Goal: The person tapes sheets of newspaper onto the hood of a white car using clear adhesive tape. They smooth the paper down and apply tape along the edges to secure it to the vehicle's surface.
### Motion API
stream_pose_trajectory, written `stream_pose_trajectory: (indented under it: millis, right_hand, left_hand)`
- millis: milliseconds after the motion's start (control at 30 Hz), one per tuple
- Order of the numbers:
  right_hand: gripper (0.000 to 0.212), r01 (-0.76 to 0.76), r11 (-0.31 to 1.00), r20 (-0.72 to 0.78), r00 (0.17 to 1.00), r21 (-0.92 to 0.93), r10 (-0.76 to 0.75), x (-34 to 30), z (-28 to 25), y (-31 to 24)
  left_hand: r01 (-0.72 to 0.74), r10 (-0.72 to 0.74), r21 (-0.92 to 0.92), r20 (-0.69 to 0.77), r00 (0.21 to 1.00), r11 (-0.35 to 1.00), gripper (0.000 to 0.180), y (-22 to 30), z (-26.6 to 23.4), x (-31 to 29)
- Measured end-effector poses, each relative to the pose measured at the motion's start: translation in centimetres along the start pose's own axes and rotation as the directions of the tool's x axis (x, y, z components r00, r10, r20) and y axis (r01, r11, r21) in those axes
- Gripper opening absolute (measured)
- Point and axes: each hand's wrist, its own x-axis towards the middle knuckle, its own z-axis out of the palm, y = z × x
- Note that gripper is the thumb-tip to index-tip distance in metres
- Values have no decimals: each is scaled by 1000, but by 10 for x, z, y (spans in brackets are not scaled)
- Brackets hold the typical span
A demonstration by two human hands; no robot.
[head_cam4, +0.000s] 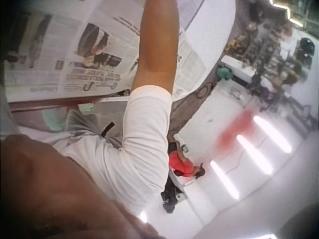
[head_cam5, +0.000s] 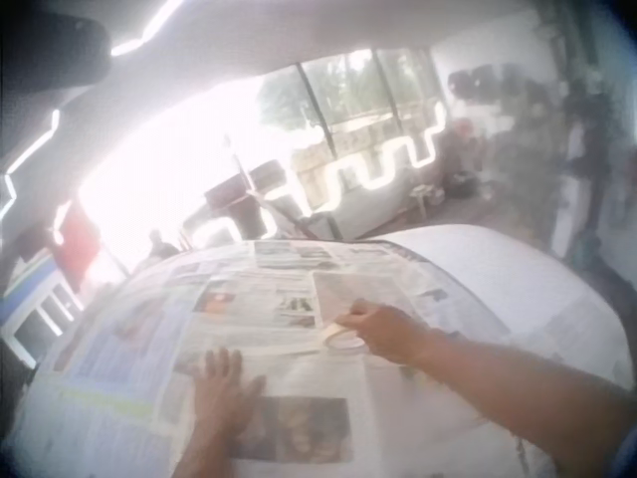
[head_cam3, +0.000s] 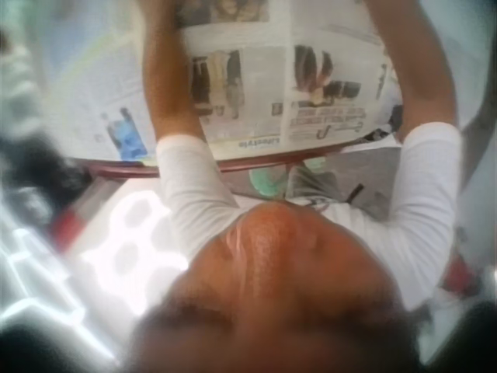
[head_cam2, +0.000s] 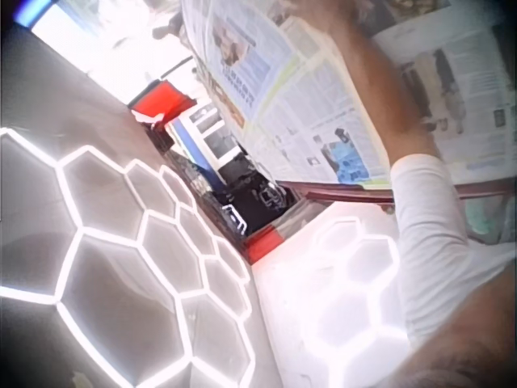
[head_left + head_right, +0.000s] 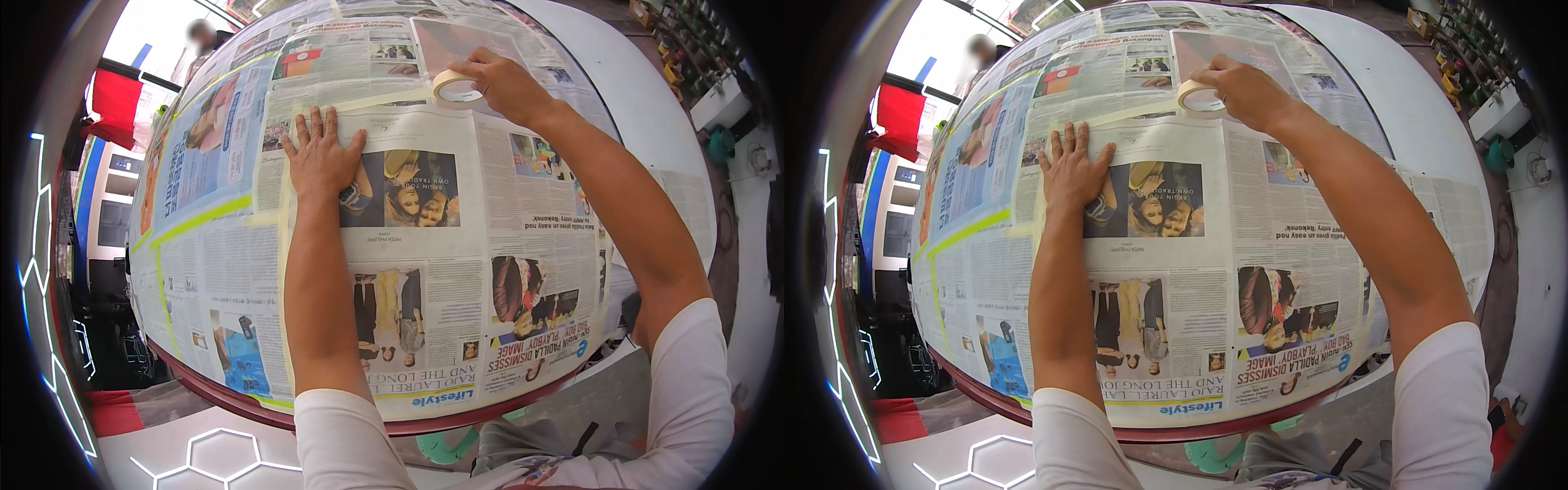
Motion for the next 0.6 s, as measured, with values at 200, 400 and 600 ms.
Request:
stream_pose_trajectory:
  millis: [200,400,600]
  right_hand:
    - [51,61,998,-46,997,-20,-62,-2,4,20]
    - [50,140,989,15,990,42,-141,-6,-10,28]
    - [48,163,980,160,977,-117,-143,-33,-53,38]
  left_hand:
    - [1,-1,5,27,1000,1000,81,4,-1,3]
    - [0,-1,24,61,998,1000,76,-1,-1,3]
    - [23,-25,35,73,997,999,74,1,-3,3]
